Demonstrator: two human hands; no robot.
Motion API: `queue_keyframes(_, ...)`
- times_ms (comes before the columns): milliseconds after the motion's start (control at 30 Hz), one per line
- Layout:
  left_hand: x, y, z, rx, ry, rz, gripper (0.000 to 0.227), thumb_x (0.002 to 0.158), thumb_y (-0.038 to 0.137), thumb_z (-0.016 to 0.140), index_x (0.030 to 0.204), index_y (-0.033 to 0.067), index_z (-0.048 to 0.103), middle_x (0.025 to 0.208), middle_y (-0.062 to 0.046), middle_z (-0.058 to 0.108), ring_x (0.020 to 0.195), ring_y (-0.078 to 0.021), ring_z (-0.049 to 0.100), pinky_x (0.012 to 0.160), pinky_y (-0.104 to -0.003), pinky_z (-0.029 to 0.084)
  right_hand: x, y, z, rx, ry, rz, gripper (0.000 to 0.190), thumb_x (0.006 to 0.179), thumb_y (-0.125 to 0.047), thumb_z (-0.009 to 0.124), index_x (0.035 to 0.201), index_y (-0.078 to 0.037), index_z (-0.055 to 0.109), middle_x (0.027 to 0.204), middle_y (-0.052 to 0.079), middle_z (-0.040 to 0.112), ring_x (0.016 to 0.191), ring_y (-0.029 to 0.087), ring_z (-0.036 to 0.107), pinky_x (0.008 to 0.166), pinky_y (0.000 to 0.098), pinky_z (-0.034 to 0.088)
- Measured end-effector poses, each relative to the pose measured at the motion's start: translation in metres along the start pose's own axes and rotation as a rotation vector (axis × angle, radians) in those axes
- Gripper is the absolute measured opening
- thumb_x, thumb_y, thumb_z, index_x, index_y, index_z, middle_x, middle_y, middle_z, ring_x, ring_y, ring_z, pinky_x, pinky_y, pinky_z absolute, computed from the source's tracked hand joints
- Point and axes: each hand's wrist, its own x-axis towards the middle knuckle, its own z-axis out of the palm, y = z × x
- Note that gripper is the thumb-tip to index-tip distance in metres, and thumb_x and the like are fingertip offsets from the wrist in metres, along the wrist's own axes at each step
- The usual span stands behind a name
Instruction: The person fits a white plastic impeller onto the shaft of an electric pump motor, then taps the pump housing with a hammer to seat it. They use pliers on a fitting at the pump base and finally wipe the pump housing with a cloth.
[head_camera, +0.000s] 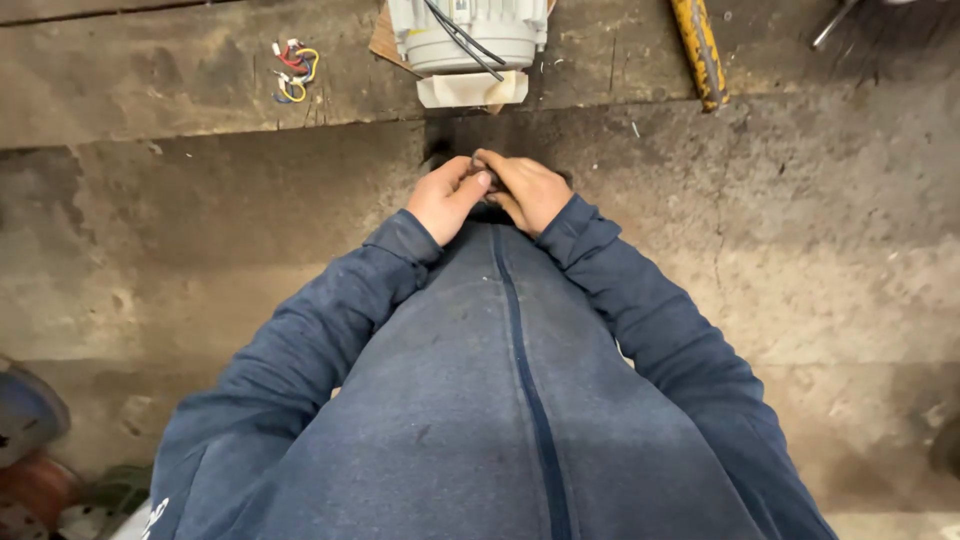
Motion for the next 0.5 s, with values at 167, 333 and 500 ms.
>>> queue_keyframes(167,0.007,0.053,-0.008,0.158,0.003,0.017,0.023,0.103,0.024,0.062,0.109,0.0033,0.070,0.098,-0.007,0.079,0.089,-0.0110,0.075,0.080,-0.029,0.058,0.012,0.011,0.008,0.288,-0.041,0.149,0.048,0.097,-0.019,0.070,0.140,-0.006,0.053,0.103,0.018,0.073,0.095,0.036,0.073,0.079,0.0424,0.058)
queue_keyframes(333,0.018,0.082,-0.012,0.535,0.176,-0.023,0.020,0.091,0.031,0.074,0.099,0.0120,0.076,0.088,-0.010,0.077,0.078,-0.0210,0.076,0.070,-0.032,0.057,0.025,0.011,0.017,0.280,0.052,0.214,0.036,0.099,-0.021,0.069,0.130,-0.007,0.057,0.096,0.019,0.072,0.089,0.039,0.072,0.071,0.0441,0.056)
queue_keyframes(500,0.026,0.080,-0.022,0.579,0.169,0.222,0.017,0.091,0.029,0.075,0.097,0.0137,0.078,0.090,-0.008,0.074,0.077,-0.0248,0.073,0.069,-0.036,0.056,0.033,0.009,0.016,0.299,0.130,0.230,0.023,0.103,-0.023,0.064,0.120,-0.009,0.060,0.094,0.017,0.072,0.087,0.038,0.073,0.071,0.0433,0.056)
